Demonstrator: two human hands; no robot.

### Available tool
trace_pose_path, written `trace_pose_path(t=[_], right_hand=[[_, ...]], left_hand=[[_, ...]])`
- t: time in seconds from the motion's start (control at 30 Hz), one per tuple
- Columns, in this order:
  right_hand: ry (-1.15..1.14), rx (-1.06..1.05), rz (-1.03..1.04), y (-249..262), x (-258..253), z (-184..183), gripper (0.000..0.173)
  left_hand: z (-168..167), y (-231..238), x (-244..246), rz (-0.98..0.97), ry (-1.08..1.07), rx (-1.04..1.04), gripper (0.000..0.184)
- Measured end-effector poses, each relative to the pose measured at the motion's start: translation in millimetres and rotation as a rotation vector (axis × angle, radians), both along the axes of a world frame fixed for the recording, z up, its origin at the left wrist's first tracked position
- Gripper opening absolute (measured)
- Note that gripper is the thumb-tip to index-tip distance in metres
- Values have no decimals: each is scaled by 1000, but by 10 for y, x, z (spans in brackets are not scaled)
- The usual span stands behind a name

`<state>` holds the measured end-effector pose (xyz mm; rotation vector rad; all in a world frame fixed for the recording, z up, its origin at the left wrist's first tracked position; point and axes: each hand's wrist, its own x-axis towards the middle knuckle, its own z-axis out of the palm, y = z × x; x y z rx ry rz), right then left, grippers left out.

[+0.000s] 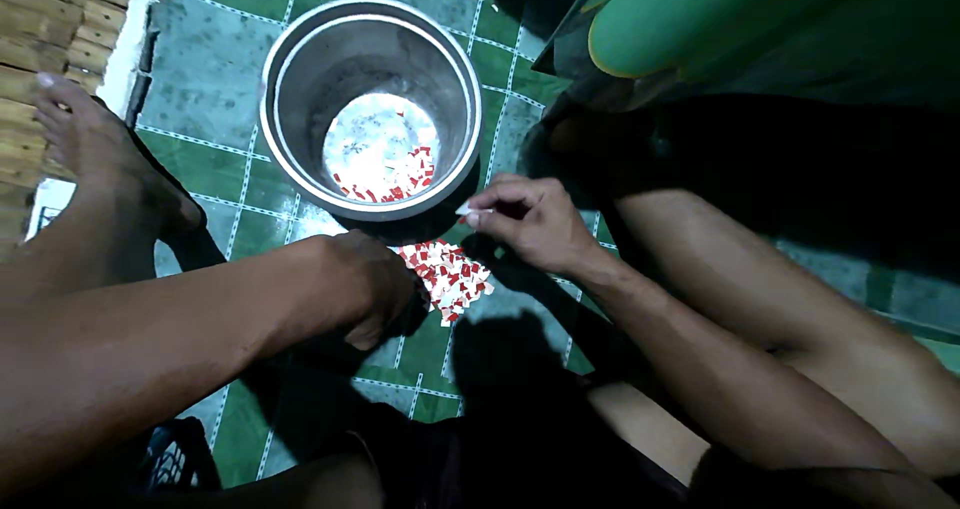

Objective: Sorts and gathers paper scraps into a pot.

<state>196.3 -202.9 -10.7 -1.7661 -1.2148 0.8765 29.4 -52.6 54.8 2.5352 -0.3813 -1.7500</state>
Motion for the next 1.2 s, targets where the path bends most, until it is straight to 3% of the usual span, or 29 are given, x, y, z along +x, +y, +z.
trace_pose_path(t=[0.13,0.3,0.4,0.53,0.63,0.8,0.97,1.2], right_hand=[[-22,148,-33,341,-23,207,14],[14,154,-64,569,-127,200,40],[24,179,-100,487,-133,129,35],[9,184,-130,263,-88,31,15],[-76,65,8,112,-24,-70,14],[-501,-371,393,5,-111,-441,17],[-531,-408,447,-90,-288,-778,51],[-535,-384,425,-81,-283,-802,43]], left_hand=[[-6,-23,39,-5,28,13,34],[-52,7,-7,36,-26,20,34],[-73,22,-29,39,-29,18,31],[-75,35,-46,25,9,10,29],[-71,35,0,28,27,14,31],[-52,44,19,34,-8,29,29],[-77,56,-23,19,-12,34,32],[-61,74,-37,-4,-6,52,36]])
